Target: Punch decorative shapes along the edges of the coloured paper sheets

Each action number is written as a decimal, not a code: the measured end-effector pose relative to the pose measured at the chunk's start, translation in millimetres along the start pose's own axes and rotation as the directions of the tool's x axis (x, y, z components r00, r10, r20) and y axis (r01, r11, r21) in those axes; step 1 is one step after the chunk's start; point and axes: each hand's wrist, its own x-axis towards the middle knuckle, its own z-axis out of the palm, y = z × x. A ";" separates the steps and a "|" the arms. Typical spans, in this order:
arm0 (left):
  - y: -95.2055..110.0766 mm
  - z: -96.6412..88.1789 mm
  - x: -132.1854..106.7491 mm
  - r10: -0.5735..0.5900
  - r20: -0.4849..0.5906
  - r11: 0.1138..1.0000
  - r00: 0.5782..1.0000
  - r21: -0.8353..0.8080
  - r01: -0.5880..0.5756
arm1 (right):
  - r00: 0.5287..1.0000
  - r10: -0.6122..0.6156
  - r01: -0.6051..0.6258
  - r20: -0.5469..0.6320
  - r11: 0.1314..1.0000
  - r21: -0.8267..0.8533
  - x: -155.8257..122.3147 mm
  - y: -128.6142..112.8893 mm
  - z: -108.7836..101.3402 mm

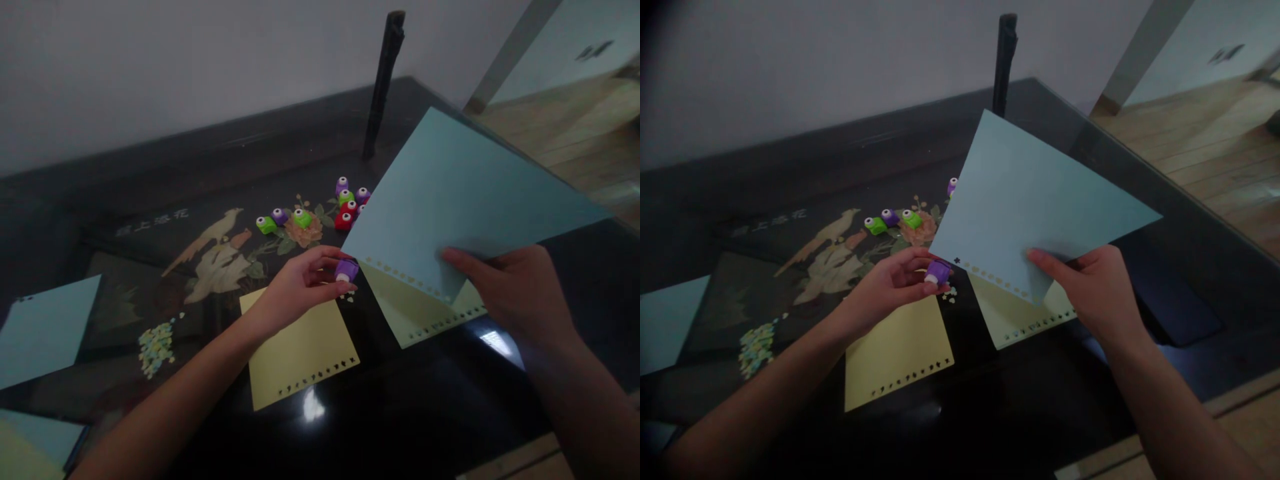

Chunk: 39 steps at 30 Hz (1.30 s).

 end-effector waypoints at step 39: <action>-6.7 4.1 0.3 -0.043 -0.067 0.999 0.997 0.001 0.043 | 0.918 -0.394 0.347 -0.053 0.859 -0.377 -9.6 5.7 4.1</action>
